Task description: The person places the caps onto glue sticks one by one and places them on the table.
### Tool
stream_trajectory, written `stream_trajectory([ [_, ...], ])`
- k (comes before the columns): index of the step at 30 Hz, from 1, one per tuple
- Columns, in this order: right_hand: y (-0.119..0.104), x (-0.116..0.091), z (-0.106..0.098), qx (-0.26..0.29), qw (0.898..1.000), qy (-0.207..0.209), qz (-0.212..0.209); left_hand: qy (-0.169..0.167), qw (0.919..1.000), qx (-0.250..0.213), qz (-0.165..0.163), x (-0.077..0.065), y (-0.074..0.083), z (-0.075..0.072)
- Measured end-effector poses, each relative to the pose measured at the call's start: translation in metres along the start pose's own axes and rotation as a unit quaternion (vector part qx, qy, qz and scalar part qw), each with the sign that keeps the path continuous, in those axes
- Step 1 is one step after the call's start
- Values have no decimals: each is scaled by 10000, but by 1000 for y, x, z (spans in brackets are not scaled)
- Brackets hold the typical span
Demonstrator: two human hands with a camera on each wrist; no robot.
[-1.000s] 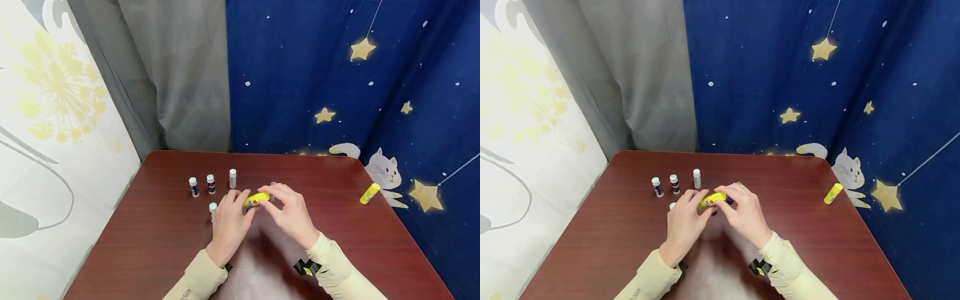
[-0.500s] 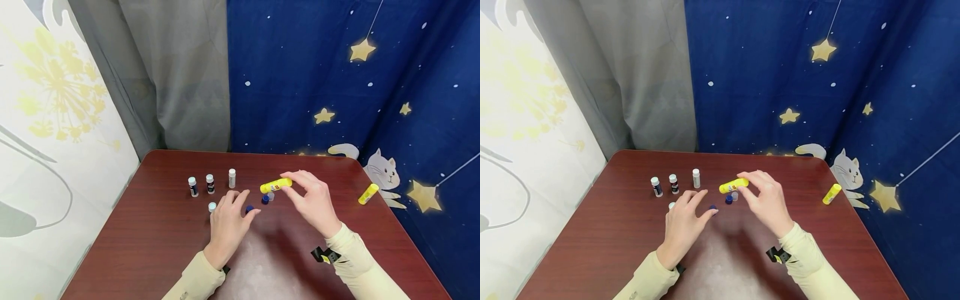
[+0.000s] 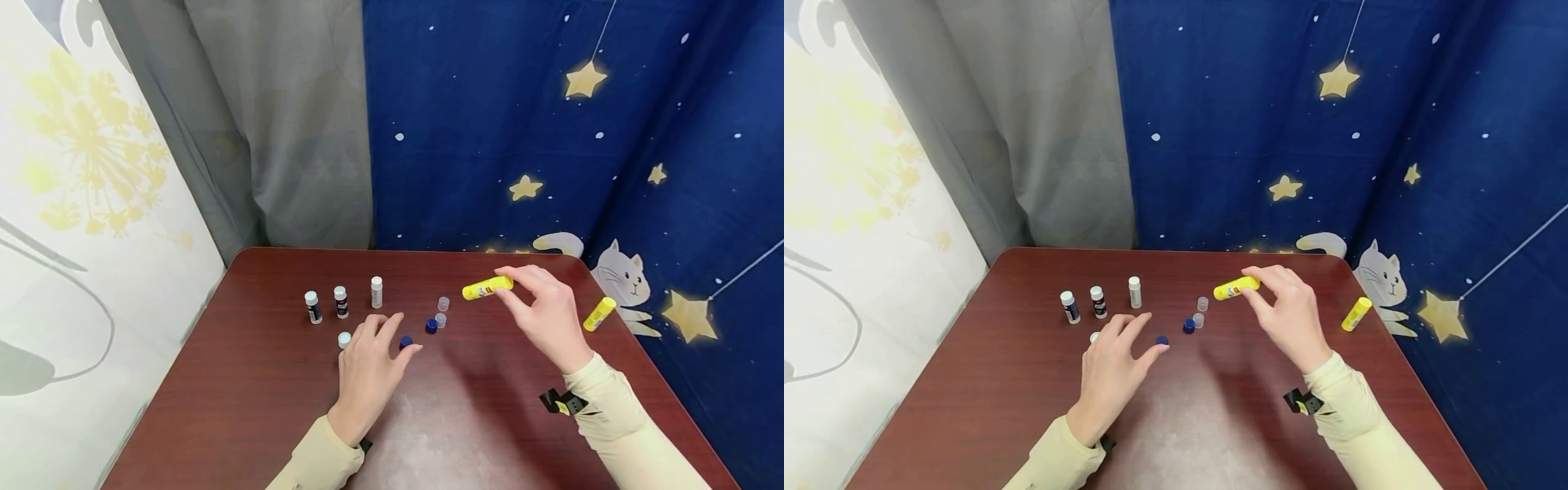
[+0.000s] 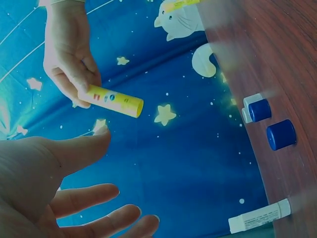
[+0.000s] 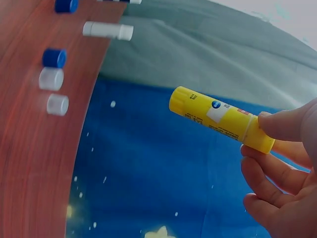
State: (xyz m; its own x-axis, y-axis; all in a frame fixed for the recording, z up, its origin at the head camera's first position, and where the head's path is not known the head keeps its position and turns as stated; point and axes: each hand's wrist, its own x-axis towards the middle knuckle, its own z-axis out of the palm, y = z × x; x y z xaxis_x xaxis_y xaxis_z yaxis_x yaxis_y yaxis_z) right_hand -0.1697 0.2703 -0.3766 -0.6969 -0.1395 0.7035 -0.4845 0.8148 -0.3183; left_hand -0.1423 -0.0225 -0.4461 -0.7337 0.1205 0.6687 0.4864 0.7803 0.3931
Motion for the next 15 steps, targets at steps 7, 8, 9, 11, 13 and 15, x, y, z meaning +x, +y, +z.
stream_trajectory([
  [7, 27, 0, -15, -282, 9995, 82, 104, -35, 10000, 27, 21, -3, 0, 0],
  [8, 31, 1, -17, -336, 9993, 109, 95, -35, 10000, 26, 17, -3, 0, 0],
  [9, 36, 1, -19, -386, 9991, 132, 93, -35, 10000, 25, 11, -3, -1, -1],
  [11, 43, 1, -23, -473, 9987, 155, 109, -44, 10000, 55, 12, -3, -1, -1],
  [13, 50, 1, -27, -537, 9983, 153, 149, -71, 9999, 73, 16, -3, -2, -1],
  [15, 56, 0, -29, -569, 9981, 139, 211, -115, 9999, 85, 19, -3, -2, -1],
])
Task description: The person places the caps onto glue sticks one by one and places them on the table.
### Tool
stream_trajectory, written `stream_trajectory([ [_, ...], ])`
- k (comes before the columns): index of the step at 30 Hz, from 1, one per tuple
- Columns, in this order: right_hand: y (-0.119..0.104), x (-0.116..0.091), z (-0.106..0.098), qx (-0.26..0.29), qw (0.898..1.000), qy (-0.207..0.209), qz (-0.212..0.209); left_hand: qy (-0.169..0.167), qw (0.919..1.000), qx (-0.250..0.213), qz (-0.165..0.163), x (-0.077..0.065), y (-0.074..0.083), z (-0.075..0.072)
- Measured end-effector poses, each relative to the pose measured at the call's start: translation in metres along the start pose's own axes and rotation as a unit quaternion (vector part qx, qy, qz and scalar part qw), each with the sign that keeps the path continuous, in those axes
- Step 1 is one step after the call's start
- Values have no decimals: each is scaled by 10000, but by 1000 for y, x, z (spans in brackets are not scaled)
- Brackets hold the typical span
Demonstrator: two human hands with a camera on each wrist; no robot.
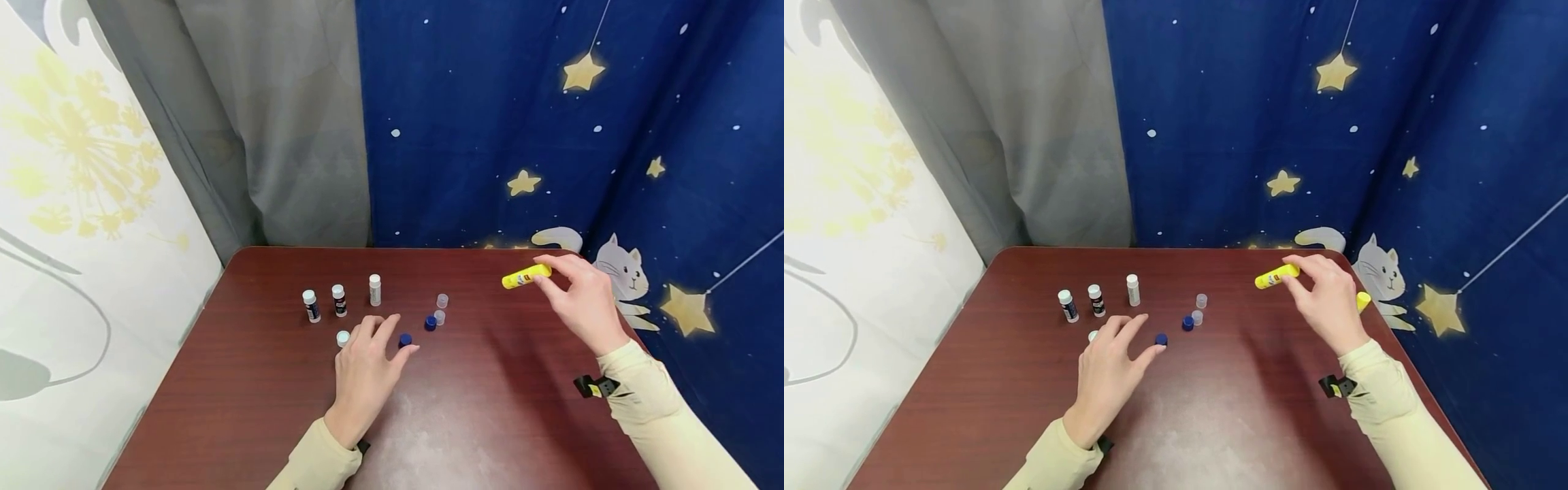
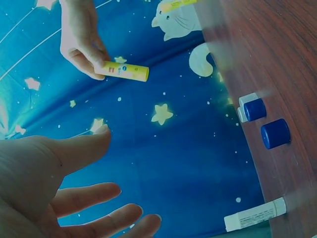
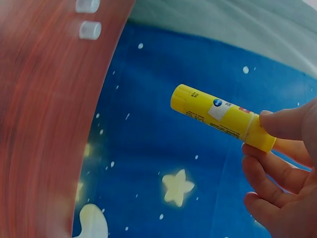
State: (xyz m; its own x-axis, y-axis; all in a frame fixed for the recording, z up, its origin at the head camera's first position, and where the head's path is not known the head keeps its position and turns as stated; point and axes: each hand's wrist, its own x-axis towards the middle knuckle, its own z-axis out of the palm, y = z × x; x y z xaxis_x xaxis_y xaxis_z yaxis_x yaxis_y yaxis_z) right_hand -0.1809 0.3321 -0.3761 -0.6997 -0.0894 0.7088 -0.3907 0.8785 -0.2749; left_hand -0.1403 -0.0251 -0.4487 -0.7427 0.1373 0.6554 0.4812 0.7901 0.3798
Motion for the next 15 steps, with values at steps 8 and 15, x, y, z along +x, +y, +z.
stream_trajectory([
  [8, 29, -8, -7, -279, 9991, -186, 243, -83, 10000, 4, 14, 1, 1, -1],
  [15, 63, -13, -12, -510, 9944, -617, 691, -116, 9999, 66, -3, 2, 3, -2],
])
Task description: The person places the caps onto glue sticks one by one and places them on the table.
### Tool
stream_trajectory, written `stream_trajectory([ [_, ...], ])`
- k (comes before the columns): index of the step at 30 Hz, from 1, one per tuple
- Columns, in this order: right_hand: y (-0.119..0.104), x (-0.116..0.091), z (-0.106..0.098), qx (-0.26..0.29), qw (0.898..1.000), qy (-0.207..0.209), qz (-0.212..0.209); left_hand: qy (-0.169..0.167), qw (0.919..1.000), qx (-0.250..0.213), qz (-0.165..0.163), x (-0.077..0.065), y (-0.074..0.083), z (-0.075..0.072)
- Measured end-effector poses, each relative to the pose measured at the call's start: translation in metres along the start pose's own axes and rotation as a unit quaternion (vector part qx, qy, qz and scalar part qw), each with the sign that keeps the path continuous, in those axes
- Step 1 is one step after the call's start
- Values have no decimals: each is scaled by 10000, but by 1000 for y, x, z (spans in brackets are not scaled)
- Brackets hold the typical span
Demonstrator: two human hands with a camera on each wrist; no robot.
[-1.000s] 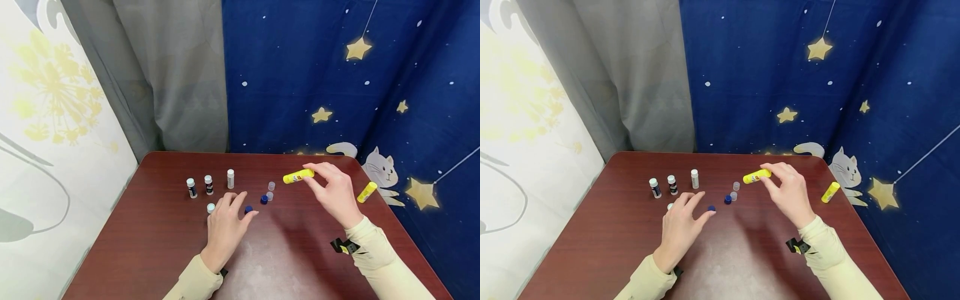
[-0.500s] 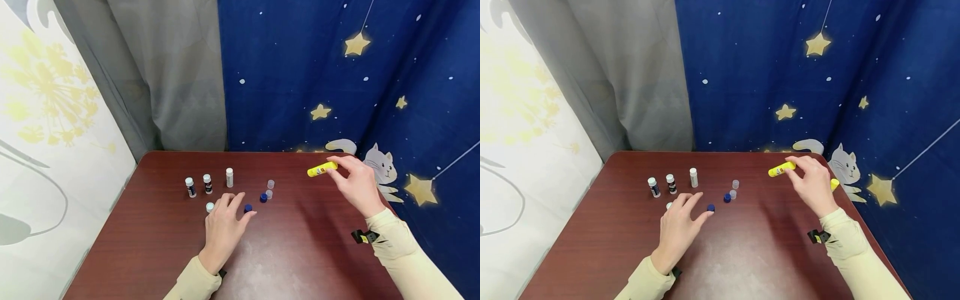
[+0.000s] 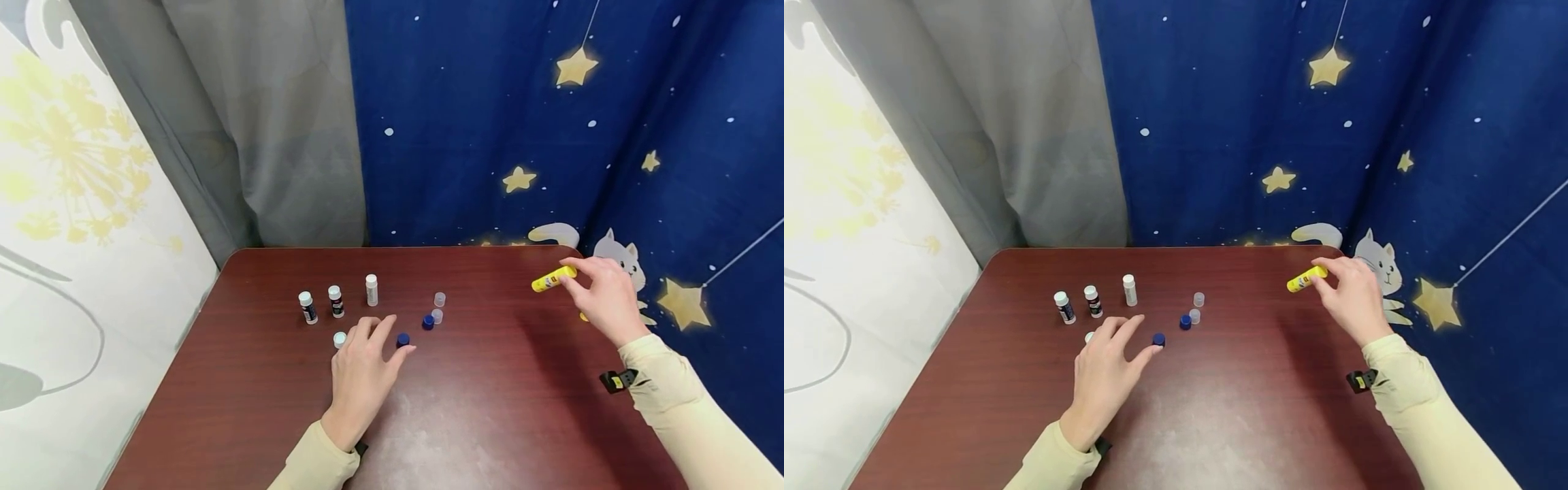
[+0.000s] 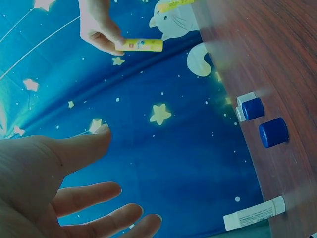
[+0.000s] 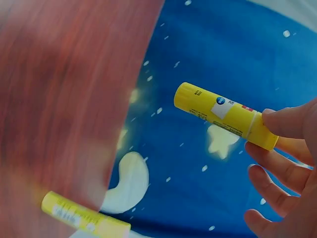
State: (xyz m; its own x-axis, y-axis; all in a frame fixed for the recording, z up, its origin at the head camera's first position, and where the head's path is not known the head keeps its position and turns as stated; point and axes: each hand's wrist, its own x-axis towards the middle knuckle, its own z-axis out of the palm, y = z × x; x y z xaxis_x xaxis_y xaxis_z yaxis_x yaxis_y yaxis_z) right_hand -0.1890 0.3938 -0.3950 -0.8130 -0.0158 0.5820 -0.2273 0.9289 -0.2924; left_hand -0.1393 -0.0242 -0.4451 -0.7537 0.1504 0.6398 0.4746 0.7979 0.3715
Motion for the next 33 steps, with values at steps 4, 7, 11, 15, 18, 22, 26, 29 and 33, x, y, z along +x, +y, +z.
stream_trajectory([
  [4, 16, 0, 2, -168, 9997, -176, 82, -23, 10000, 5, -58, -1, -1, 0],
  [7, 26, 1, 2, -246, 9992, -288, 95, -67, 9999, -5, -80, -1, -1, 0],
  [11, 39, 0, 3, -383, 9982, -448, 91, -107, 9999, -13, -117, -1, -2, -1],
  [15, 49, -2, 6, -579, 9967, -572, 23, -126, 9998, 9, -141, -1, -3, 0],
  [18, 56, -3, 8, -710, 9956, -611, -38, -122, 9998, 24, -127, -2, -4, 0],
  [22, 66, -4, 11, -872, 9935, -728, -83, -96, 9999, 35, -92, -1, -5, 0],
  [26, 75, -5, 14, -1060, 9904, -877, -139, -77, 9999, 27, -84, -1, -6, 1],
  [29, 79, -7, 16, -1138, 9887, -969, -127, -81, 9999, 3, -106, -2, -6, 1],
  [33, 82, -8, 17, -1124, 9867, -1172, 0, -83, 9999, -25, -118, -2, -6, 2],
])
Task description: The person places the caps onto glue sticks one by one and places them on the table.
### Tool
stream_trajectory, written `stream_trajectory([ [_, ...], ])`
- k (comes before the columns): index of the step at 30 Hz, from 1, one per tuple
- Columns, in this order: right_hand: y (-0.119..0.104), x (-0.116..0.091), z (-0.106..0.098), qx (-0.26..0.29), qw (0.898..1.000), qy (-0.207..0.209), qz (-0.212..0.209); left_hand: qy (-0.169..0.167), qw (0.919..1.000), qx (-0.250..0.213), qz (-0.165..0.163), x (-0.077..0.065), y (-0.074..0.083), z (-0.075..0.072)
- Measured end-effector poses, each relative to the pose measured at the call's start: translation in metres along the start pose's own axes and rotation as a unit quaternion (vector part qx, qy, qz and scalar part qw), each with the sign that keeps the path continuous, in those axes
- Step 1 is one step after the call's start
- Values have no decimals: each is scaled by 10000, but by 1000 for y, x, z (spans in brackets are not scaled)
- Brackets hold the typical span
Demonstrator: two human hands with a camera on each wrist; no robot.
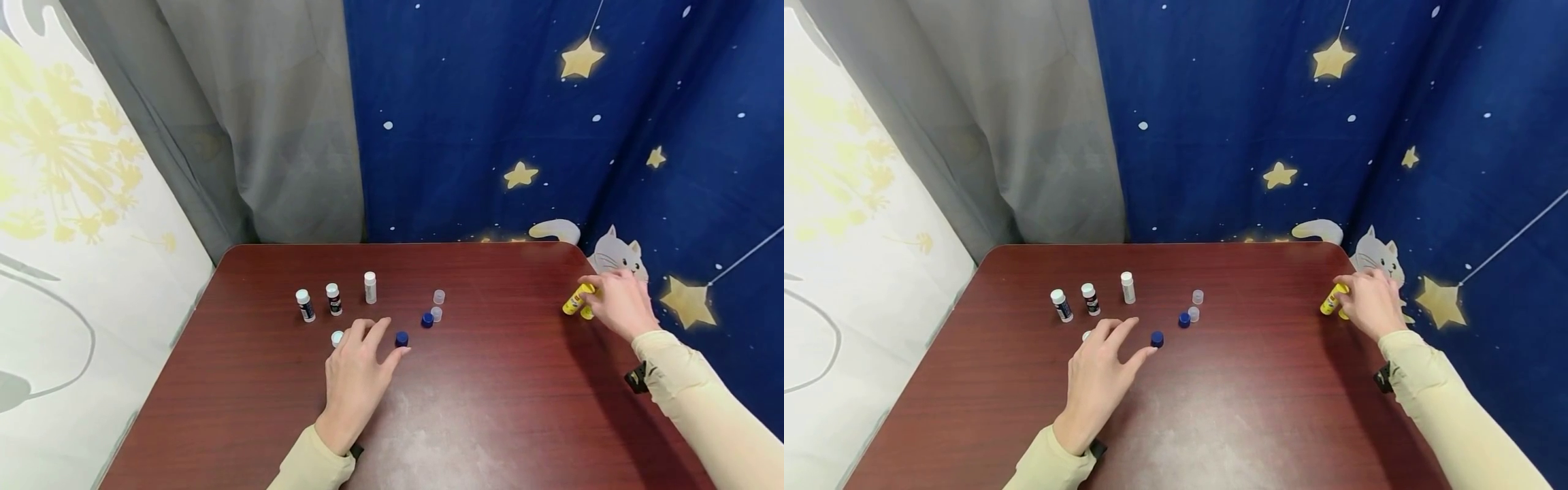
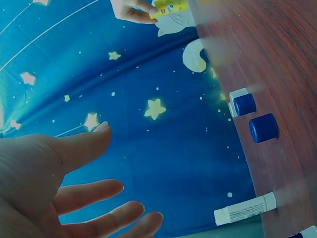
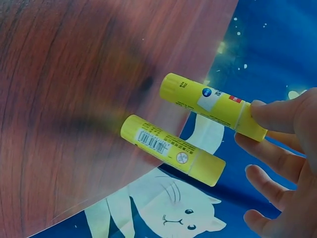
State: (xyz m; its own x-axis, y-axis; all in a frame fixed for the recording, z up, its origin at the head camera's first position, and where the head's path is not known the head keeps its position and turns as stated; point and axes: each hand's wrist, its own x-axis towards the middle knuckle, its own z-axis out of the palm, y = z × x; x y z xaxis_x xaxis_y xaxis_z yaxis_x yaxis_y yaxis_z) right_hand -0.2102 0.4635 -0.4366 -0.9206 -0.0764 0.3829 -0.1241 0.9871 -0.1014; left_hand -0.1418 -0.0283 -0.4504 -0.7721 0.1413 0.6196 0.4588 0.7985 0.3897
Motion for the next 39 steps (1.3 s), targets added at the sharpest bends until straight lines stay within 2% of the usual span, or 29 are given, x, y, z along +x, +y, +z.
stream_trajectory([
  [6, 6, -6, 1, -55, 9997, -143, 211, -7, 9999, 9, 112, -1, -1, 5],
  [12, 4, 2, 12, -41, 9993, -344, 157, 115, 9999, 78, -3, -4, -9, 1],
  [28, 18, -2, 9, -29, 9985, -412, 352, 160, 9997, -95, 150, 1, -9, 6],
  [39, 18, 0, 16, -84, 9990, -372, 231, 110, 9999, -43, 29, -1, -10, 4],
])
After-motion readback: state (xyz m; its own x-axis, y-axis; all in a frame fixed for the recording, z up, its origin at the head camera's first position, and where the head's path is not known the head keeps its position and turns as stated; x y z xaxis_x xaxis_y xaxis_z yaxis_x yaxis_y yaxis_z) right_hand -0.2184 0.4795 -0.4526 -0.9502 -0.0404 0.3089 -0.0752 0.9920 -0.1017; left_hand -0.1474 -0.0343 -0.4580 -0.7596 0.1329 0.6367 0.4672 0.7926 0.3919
